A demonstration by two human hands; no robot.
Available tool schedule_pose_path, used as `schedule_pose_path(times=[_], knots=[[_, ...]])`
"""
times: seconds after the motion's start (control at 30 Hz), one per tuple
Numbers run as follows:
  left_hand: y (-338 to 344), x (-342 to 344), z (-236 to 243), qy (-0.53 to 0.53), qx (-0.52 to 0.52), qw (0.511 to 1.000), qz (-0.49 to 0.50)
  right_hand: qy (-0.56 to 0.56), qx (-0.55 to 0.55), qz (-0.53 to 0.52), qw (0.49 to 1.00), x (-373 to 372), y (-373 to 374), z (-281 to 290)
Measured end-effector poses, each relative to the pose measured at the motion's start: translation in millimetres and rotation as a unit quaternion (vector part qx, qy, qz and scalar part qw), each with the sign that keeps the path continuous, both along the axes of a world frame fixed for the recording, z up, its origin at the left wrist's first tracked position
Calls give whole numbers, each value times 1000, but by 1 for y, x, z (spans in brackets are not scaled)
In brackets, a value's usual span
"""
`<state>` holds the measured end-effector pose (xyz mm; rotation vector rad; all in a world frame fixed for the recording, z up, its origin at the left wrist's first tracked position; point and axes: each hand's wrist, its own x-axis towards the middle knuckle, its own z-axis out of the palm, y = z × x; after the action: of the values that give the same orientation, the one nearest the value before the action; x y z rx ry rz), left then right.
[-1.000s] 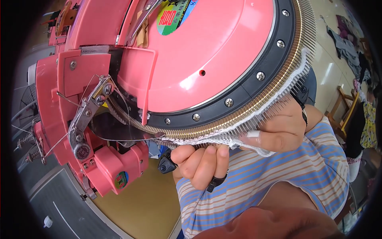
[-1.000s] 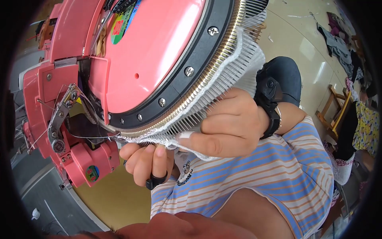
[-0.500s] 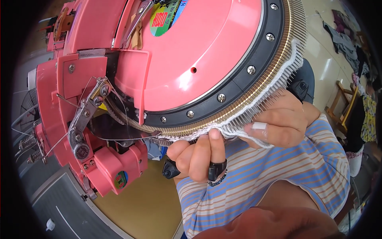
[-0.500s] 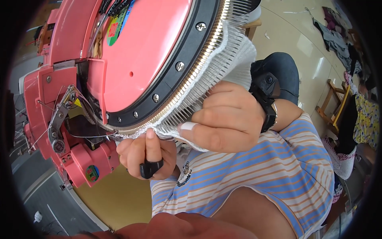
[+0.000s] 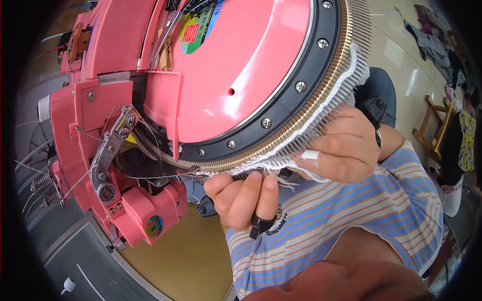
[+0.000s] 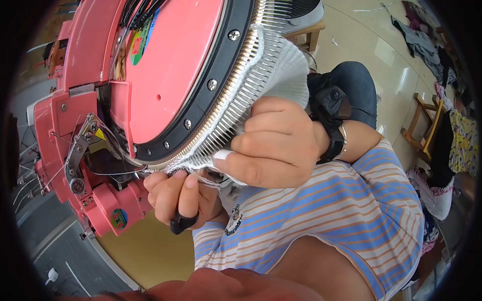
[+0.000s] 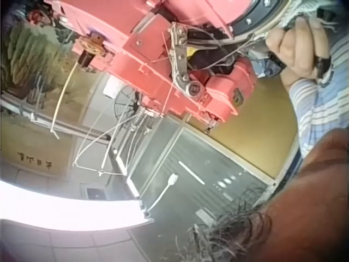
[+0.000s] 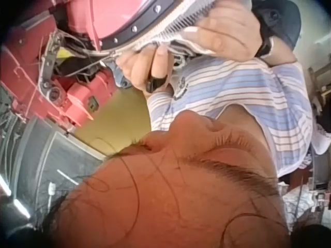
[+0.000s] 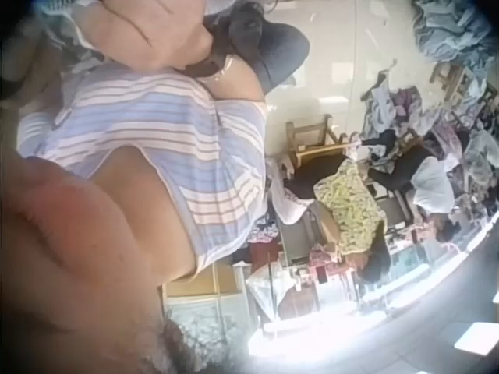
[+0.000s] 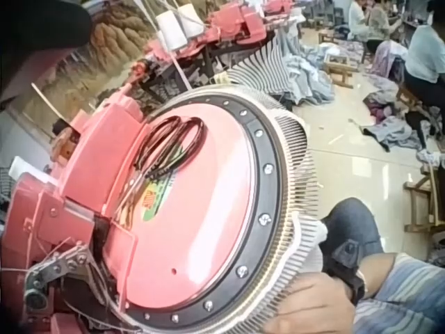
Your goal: The person feeds a brown and white knit garment onto the needles of a circular knitting machine, removes it, untangles a power cord, and then feeds a white knit garment onto the needles.
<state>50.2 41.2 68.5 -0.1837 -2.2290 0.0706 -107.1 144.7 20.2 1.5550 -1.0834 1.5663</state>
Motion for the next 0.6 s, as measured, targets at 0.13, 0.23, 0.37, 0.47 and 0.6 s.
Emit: schedule_pose_path(times=[0.13, 0.23, 0.37, 0.47, 0.6], knots=[[0, -5, -2, -7, -79, 996, 47, -10, -7, 4, 1000, -3, 1, 1], [3, -9, -5, 18, -81, 993, 86, -15, 2, 6, 1000, -5, 1, 2], [7, -7, -3, 17, -18, 998, 57, -21, -2, 5, 1000, -2, 1, 2], [4, 3, 8, -56, -3, 997, 54, -9, 0, 18, 1000, 1, 0, 3], [-5, 13, 13, -96, 16, 995, 31, 17, 21, 24, 999, 3, 0, 5]])
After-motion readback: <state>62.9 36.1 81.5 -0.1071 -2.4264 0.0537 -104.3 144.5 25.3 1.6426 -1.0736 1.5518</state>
